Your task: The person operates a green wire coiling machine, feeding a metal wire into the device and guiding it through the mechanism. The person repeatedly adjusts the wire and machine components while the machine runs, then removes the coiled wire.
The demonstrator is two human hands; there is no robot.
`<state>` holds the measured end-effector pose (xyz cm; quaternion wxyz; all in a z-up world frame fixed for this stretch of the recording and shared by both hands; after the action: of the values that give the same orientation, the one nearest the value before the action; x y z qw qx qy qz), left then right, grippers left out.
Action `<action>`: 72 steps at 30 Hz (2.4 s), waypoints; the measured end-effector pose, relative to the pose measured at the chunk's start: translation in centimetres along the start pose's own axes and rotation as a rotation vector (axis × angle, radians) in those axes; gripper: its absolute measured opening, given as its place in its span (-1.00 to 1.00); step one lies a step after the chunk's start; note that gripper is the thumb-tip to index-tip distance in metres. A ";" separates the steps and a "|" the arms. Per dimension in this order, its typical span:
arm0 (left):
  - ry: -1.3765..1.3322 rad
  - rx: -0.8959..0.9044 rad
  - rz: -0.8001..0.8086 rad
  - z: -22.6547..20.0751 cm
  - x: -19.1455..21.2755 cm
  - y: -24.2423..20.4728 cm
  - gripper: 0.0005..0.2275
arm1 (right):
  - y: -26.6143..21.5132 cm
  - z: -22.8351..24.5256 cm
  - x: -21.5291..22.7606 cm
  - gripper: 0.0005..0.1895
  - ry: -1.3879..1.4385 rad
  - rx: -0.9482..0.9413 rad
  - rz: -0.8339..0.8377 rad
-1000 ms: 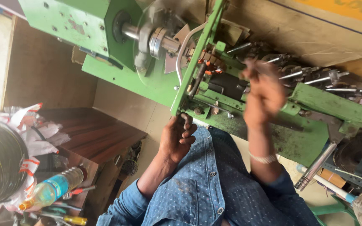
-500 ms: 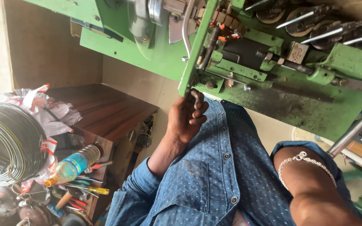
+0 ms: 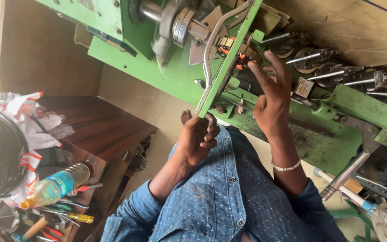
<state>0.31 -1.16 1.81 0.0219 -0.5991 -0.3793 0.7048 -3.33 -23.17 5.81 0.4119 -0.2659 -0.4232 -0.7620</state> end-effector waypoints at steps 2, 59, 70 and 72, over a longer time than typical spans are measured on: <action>-0.011 0.005 -0.007 0.0 0.1 0.0 -0.64 | -0.2 -0.2 -0.4 -0.07 -0.029 -0.017 0.017; 0.030 0.054 -0.092 -0.6 -0.4 -0.1 -0.61 | 2.9 -3.1 -9.2 -0.47 0.495 -0.086 -0.405; 0.107 0.142 -0.025 -0.8 2.3 0.9 -0.56 | 4.5 -3.0 -3.6 -0.58 0.261 -0.160 -0.310; 0.105 0.138 -0.091 -1.1 2.8 0.8 -0.59 | 6.2 -2.5 -3.1 -0.60 0.336 -0.187 -0.301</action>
<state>0.87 0.18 -0.91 0.1150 -0.6145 -0.3550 0.6951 3.40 -26.01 4.87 0.3319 -0.1061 -0.3112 -0.8842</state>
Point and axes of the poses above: each hand's wrist, its own y-axis towards the middle knuckle, its own x-axis out of the back of the hand, z = x × y, the point moved 1 cm from there along y, towards the middle knuckle, and after that the axes turned 15 degrees about -y, right-handed, at the moved point
